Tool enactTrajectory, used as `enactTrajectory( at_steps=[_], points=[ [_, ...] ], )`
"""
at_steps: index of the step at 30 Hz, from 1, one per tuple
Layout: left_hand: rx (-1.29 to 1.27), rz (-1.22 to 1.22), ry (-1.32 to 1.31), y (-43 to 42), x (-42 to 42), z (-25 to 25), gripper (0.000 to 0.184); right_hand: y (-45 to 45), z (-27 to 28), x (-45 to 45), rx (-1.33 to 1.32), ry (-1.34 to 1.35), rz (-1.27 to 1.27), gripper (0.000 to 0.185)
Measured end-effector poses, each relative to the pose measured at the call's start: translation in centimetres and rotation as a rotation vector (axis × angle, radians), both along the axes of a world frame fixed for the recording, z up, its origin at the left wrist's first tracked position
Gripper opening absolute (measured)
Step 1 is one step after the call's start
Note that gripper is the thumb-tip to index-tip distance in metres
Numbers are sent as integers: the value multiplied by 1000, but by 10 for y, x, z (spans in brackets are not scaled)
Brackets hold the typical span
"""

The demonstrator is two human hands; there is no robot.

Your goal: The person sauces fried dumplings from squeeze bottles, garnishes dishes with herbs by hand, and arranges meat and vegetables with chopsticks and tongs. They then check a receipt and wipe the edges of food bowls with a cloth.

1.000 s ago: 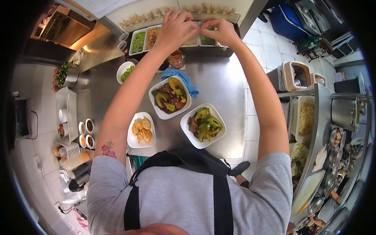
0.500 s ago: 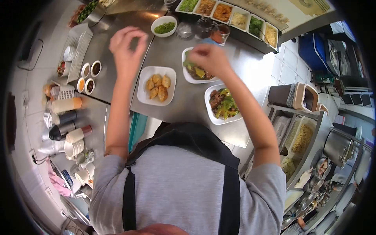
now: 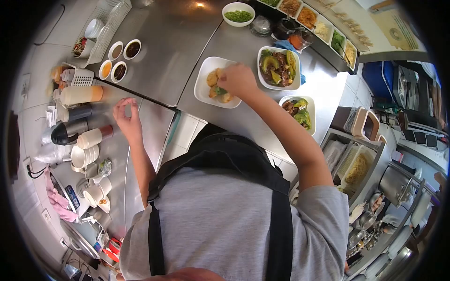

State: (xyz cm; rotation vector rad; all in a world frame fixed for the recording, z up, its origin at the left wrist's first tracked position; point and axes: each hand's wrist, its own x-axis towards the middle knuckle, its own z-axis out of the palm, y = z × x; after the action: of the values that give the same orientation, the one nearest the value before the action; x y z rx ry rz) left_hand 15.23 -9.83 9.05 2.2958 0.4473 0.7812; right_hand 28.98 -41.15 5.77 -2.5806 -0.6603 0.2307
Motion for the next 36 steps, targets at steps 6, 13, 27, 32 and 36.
enactTrajectory(
  at_steps=[6, 13, 27, 32, 36],
  points=[
    [51, -66, 40, 14, 16, 3, 11, 7, 13, 5, 14, -29, -122, 11],
    [-421, -436, 89, -52, 56, 10, 9, -7, 38, -32, 508, 302, -310, 27],
    [-447, -975, 193, -242, 66, 33, 24, -152, 92, -96, 685, 363, -507, 24],
    [-337, -922, 209, -275, 66, 20, 26, -331, 123, -94, 109, -325, -570, 26],
    [-266, -797, 170, -282, 69, 17, 27, -573, 149, -94, -302, -382, -913, 51]
  ],
)
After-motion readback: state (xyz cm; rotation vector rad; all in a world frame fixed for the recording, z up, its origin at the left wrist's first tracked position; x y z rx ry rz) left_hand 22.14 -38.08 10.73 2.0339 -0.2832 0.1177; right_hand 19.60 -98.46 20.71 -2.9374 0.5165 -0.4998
